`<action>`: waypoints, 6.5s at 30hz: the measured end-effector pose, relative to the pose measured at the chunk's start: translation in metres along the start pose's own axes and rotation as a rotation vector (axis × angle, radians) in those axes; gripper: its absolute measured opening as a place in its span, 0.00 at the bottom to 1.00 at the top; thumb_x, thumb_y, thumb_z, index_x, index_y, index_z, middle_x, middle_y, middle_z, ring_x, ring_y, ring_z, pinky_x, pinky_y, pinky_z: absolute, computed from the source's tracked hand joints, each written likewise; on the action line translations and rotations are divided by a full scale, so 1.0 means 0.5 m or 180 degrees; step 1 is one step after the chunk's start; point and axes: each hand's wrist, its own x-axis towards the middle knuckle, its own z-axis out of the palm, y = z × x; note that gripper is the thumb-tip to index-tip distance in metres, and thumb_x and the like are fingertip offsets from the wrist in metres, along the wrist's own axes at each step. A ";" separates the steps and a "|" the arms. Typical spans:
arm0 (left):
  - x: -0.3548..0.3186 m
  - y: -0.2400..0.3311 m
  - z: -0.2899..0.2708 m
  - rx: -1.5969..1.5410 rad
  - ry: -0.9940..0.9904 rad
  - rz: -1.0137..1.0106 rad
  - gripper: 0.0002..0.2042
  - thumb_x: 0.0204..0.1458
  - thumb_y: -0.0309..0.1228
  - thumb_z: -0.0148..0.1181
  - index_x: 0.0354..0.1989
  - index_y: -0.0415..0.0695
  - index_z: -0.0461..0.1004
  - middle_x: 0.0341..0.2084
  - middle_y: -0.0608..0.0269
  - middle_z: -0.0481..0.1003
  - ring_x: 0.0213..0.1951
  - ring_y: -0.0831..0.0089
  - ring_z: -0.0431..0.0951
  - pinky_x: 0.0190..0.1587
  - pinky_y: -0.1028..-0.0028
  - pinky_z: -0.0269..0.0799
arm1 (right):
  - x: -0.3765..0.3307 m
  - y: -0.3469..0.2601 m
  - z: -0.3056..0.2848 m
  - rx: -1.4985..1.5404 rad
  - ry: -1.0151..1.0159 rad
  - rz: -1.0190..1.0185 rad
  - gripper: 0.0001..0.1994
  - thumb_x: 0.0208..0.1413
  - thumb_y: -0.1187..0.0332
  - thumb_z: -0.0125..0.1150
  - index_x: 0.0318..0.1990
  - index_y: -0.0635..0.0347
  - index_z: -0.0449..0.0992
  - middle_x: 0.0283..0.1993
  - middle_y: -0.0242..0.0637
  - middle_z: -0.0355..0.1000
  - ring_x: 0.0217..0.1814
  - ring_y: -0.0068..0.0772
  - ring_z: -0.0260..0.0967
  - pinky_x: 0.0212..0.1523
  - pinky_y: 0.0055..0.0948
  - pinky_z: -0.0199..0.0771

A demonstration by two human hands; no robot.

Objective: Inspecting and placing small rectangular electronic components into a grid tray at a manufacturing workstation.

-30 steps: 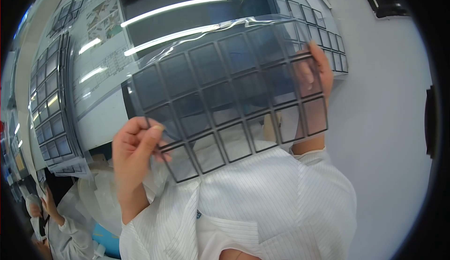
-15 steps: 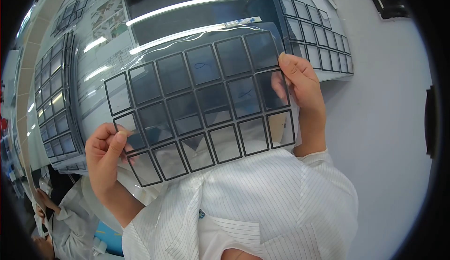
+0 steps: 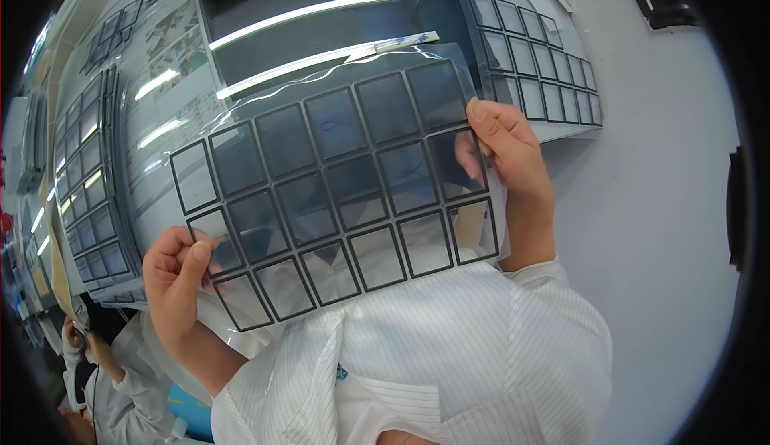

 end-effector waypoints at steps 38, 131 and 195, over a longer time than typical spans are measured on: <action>0.103 0.011 0.028 0.0134 0.0099 0.0517 0.15 0.59 0.37 0.58 0.22 0.42 0.71 0.12 0.74 0.66 0.12 0.88 0.62 0.15 0.85 0.51 | 0.053 -0.031 -0.023 0.0333 0.0555 -0.0204 0.19 0.68 0.57 0.42 0.28 0.57 0.70 0.12 0.28 0.60 0.09 0.15 0.48 0.10 0.16 0.45; 0.022 -0.019 0.020 0.1436 0.0741 0.0419 0.22 0.62 0.39 0.53 0.16 0.42 0.65 0.08 0.72 0.61 0.11 0.85 0.61 0.14 0.80 0.50 | 0.083 -0.058 0.007 -0.2755 0.0063 -0.0177 0.23 0.61 0.54 0.57 0.20 0.63 0.69 0.15 0.29 0.64 0.15 0.19 0.60 0.19 0.25 0.58; -0.022 -0.063 0.026 0.0070 0.0678 0.0676 0.09 0.62 0.33 0.53 0.30 0.43 0.69 0.15 0.66 0.73 0.14 0.84 0.68 0.18 0.86 0.56 | -0.090 -0.061 -0.110 -0.3959 0.1712 -0.0806 0.13 0.54 0.60 0.62 0.30 0.61 0.73 0.26 0.36 0.73 0.29 0.39 0.72 0.31 0.32 0.70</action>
